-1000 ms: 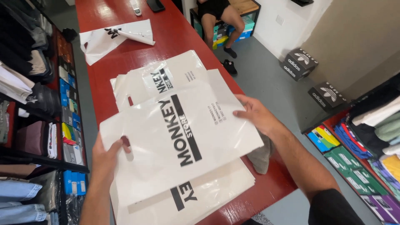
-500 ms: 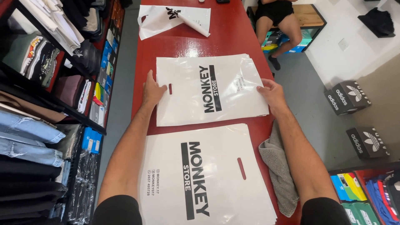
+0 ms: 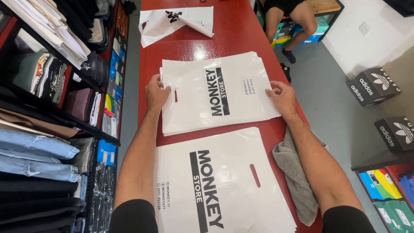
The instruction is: Cleaning and organizing white plastic shopping bags on a counter using a cloth.
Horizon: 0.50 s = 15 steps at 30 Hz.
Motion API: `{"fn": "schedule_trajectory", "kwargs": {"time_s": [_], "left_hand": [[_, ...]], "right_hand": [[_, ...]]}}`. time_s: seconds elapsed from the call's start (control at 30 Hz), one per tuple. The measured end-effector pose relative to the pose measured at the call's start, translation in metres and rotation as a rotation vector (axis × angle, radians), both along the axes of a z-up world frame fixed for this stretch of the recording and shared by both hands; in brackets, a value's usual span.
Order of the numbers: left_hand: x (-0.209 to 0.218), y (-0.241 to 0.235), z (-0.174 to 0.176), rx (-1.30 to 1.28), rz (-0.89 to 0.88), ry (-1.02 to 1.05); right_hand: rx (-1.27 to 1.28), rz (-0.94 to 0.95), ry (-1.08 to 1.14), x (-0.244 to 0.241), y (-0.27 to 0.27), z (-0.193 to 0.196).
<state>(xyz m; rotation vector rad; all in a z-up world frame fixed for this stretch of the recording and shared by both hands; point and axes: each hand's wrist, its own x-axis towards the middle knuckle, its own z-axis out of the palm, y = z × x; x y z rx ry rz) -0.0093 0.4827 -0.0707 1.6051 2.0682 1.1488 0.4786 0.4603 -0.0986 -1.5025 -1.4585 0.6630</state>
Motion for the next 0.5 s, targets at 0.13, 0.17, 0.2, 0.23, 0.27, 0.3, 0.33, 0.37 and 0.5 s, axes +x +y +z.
{"fn": "schedule_trajectory", "kwargs": {"time_s": [0.13, 0.17, 0.2, 0.23, 0.27, 0.3, 0.33, 0.37, 0.5], "left_hand": [[0.001, 0.005, 0.008, 0.068, -0.121, -0.079], [0.016, 0.019, 0.004, 0.096, -0.201, -0.144], [0.011, 0.018, 0.008, 0.101, -0.229, -0.166], [0.013, 0.020, 0.009, 0.101, -0.213, -0.147], [0.014, 0.023, 0.009, 0.102, -0.196, -0.129], [0.022, 0.021, 0.017, 0.108, -0.207, -0.149], [0.029, 0.018, 0.024, 0.088, -0.196, -0.162], [0.024, 0.010, 0.034, 0.063, -0.171, -0.158], [0.025, 0.007, 0.035, 0.069, -0.250, -0.204]], "right_hand": [[0.034, 0.033, -0.067, -0.006, 0.005, -0.012], [0.074, 0.029, -0.117, 0.012, 0.009, -0.015], [0.077, 0.001, -0.139, 0.002, 0.011, -0.015], [0.060, 0.004, -0.130, 0.001, 0.012, -0.013], [0.042, 0.007, -0.120, 0.000, 0.015, -0.013], [0.046, -0.004, -0.140, 0.003, 0.010, -0.006], [0.004, -0.017, -0.152, 0.005, 0.006, 0.000], [-0.042, -0.015, -0.148, -0.006, 0.003, 0.000], [-0.036, -0.029, -0.152, -0.008, 0.003, 0.005]]}}
